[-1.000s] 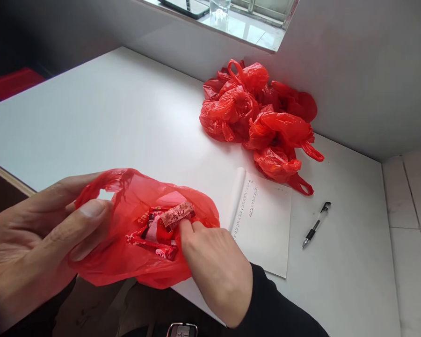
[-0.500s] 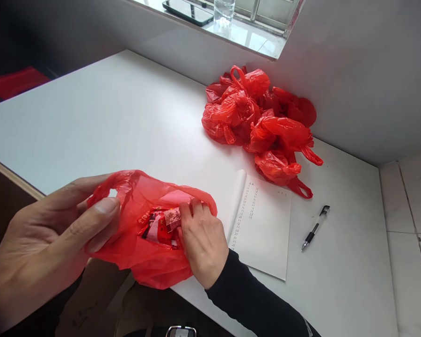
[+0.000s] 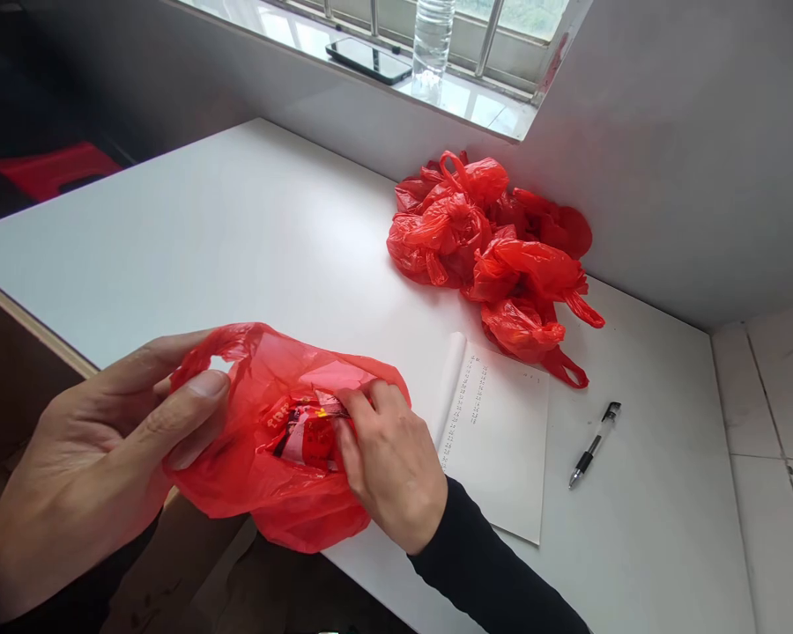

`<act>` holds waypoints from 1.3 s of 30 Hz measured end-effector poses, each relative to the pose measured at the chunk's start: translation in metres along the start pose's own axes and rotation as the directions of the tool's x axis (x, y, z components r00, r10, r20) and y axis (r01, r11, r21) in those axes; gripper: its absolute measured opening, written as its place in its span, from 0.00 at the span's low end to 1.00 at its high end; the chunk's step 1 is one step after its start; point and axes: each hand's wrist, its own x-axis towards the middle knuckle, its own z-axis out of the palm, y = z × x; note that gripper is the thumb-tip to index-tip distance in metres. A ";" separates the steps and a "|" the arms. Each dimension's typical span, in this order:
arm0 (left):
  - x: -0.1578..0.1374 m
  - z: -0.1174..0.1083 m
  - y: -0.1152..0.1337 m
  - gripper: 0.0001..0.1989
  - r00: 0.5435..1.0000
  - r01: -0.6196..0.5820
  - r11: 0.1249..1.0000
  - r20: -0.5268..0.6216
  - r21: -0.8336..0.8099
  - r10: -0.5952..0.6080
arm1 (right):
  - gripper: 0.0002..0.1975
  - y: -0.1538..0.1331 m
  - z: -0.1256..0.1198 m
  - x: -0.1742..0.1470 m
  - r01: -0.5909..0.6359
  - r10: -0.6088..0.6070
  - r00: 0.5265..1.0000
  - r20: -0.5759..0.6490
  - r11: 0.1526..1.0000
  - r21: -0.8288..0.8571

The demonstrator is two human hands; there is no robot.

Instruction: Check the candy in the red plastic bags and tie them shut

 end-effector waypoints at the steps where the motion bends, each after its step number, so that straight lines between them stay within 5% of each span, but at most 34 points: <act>1: 0.000 0.000 0.000 0.16 1.000 -0.004 1.000 -0.009 -0.004 0.004 | 0.10 0.001 -0.002 -0.001 0.005 -0.004 1.000 -0.008 0.994 0.108; 6: -0.004 -0.001 0.002 0.16 1.000 0.022 1.000 0.014 -0.014 -0.022 | 0.08 0.003 -0.009 -0.001 -0.149 0.082 0.986 0.145 0.823 0.548; 11: -0.002 0.000 0.001 0.15 0.999 0.030 0.998 0.042 -0.053 -0.028 | 0.12 0.009 -0.007 0.004 -0.325 0.193 0.941 0.277 0.741 0.587; 20: 0.000 0.002 0.002 0.15 0.997 0.042 0.998 0.069 -0.057 -0.038 | 0.08 0.017 -0.001 0.009 -0.256 0.247 0.966 0.075 0.879 0.403; 26: -0.001 0.003 0.003 0.14 0.995 0.082 0.996 0.063 -0.043 -0.079 | 0.07 0.022 -0.001 0.008 -0.310 0.288 0.949 0.131 0.771 0.557; 33: 0.001 0.002 0.006 0.15 0.993 0.054 0.998 0.105 -0.019 -0.052 | 0.20 0.020 -0.009 0.006 -0.229 0.152 0.961 0.232 0.908 0.352; 39: -0.001 0.003 0.004 0.14 0.995 0.060 0.997 0.078 -0.042 -0.056 | 0.08 0.019 -0.007 0.006 -0.306 0.241 0.947 0.213 0.878 0.369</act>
